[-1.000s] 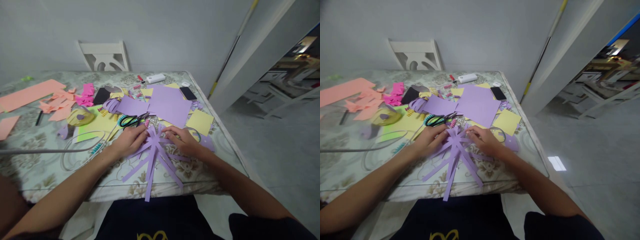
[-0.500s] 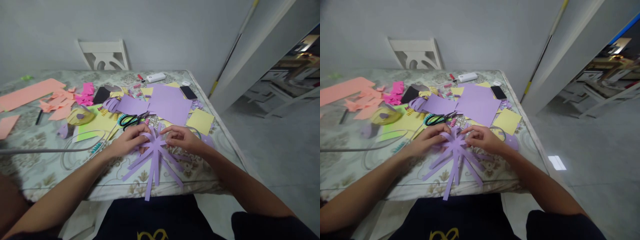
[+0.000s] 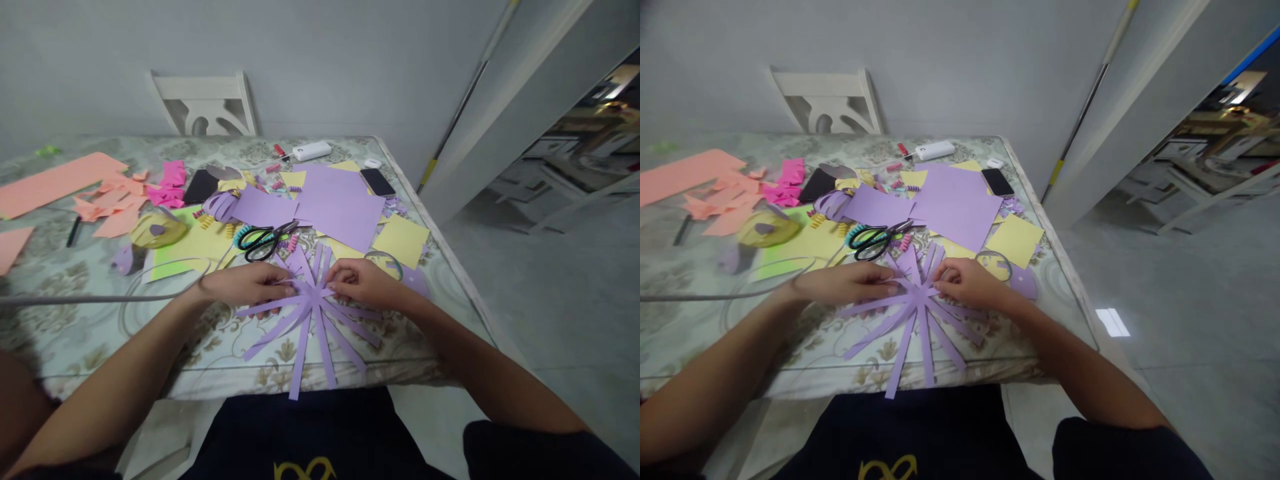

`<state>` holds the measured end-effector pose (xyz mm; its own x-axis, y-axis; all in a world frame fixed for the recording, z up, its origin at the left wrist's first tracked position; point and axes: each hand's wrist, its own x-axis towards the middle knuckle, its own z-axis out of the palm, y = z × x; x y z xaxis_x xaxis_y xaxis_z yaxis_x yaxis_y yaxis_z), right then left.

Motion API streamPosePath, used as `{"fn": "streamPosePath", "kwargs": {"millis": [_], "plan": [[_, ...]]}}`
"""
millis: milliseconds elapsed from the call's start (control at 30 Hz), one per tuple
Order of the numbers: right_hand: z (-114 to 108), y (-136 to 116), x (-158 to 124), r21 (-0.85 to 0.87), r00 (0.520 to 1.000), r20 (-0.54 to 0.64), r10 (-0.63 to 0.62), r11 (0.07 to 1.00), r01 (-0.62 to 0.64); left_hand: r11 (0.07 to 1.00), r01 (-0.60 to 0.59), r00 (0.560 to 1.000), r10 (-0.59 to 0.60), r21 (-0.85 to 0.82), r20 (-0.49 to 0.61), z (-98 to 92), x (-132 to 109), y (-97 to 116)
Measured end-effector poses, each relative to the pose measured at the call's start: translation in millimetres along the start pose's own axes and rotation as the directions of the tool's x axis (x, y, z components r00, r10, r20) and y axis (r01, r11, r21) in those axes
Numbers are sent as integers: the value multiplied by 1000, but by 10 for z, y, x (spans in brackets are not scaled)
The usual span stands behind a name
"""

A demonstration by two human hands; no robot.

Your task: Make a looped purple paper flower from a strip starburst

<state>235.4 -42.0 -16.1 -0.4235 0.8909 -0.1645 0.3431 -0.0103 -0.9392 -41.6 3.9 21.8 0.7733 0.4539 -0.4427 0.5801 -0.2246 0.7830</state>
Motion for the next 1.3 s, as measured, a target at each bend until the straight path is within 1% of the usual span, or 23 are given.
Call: {"fn": "streamPosePath", "kwargs": {"millis": [233,333,467,533,600,700,767,833,867,900,933,967,1000,1067,1100,1133,1167,1200,1233,1300], "plan": [[-9,16,-6,-86,999,-9,-36,996,35,999,52,998,-53,6,41,-14,-11,25],[-8,15,2,-90,999,-17,-30,996,28,992,70,996,-63,-106,68,-14,-32,50],[2,25,11,-89,999,-27,-30,996,27,949,109,985,-64,-295,159,-8,-78,103],[6,31,11,-86,999,-34,-36,996,33,933,85,985,-26,-350,171,-5,-88,129],[6,38,9,-87,998,-36,-43,995,40,925,47,988,13,-378,154,-5,-84,149],[3,55,11,-112,998,-34,-62,992,58,920,-25,998,49,-391,49,-9,-68,154],[3,70,16,-132,997,-37,-74,989,69,941,-41,999,30,-336,-38,1,-75,135],[6,79,20,-152,995,-44,-84,985,77,986,-7,990,-17,-167,-142,46,-119,104],[9,81,20,-161,995,-48,-90,984,81,999,26,974,-35,-42,-225,89,-158,90],[12,80,19,-170,994,-51,-96,982,86,992,71,946,-34,104,-324,148,-208,80],[15,78,18,-180,993,-53,-103,979,92,965,131,890,-14,227,-455,222,-266,78],[19,74,16,-188,992,-53,-111,977,99,927,176,820,49,333,-571,311,-330,84],[21,70,14,-196,991,-54,-120,975,107,881,198,752,144,429,-643,411,-394,98],[25,65,12,-208,989,-58,-138,970,123,813,197,672,296,549,-679,627,-501,138],[25,64,12,-214,988,-59,-145,968,129,805,197,645,324,560,-692,733,-536,157],[25,64,13,-220,987,-60,-150,966,133,808,187,651,323,558,-686,832,-554,169],[25,65,14,-228,986,-62,-152,964,134,820,162,678,312,549,-666,919,-555,173],[24,65,15,-234,987,-62,-151,963,133,837,149,718,274,526,-640,993,-542,169],[24,65,16,-238,987,-62,-148,963,129,848,161,745,231,505,-625,1051,-517,158],[25,63,16,-234,988,-63,-141,965,122,857,174,777,182,485,-602,1121,-453,130]]}}
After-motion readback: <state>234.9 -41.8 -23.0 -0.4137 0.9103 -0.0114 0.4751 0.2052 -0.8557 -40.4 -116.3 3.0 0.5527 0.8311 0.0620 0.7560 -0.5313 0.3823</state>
